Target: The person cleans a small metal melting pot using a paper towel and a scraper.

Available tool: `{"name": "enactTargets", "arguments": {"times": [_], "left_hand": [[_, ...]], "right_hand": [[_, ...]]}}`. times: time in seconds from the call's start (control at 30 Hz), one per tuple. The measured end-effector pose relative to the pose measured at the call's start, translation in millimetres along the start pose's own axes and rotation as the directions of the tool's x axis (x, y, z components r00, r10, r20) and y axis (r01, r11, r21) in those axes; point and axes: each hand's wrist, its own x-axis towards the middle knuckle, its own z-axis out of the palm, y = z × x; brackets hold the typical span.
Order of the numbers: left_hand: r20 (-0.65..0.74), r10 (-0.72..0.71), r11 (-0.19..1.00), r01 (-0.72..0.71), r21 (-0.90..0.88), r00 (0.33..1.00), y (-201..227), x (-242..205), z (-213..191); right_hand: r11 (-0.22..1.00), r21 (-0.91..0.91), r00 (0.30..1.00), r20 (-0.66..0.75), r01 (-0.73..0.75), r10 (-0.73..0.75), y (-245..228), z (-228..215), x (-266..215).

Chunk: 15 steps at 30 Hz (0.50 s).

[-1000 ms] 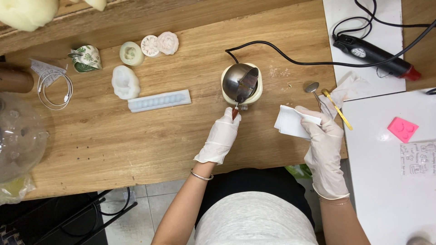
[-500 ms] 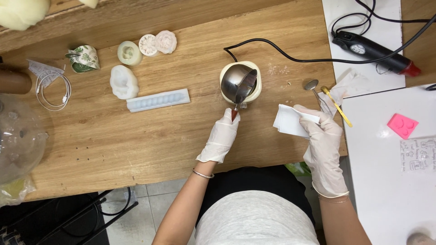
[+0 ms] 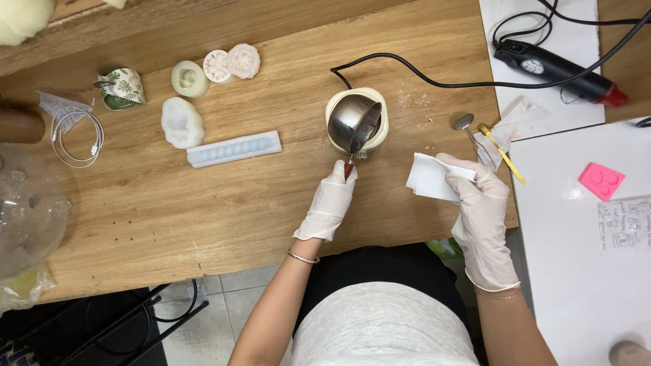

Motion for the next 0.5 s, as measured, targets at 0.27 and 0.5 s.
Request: {"name": "enactTargets", "arguments": {"times": [0.27,0.5], "left_hand": [[0.0,0.025,1.0,-0.025,-0.004,1.0,-2.7,0.1,1.4],[0.001,0.019,1.0,-0.019,0.013,1.0,-1.8,0.0,0.8]], "right_hand": [[1.0,0.011,1.0,0.01,-0.006,0.006,1.1,-0.3,0.5],[1.0,0.012,1.0,0.012,0.001,-0.002,1.4,-0.2,1.3]]}}
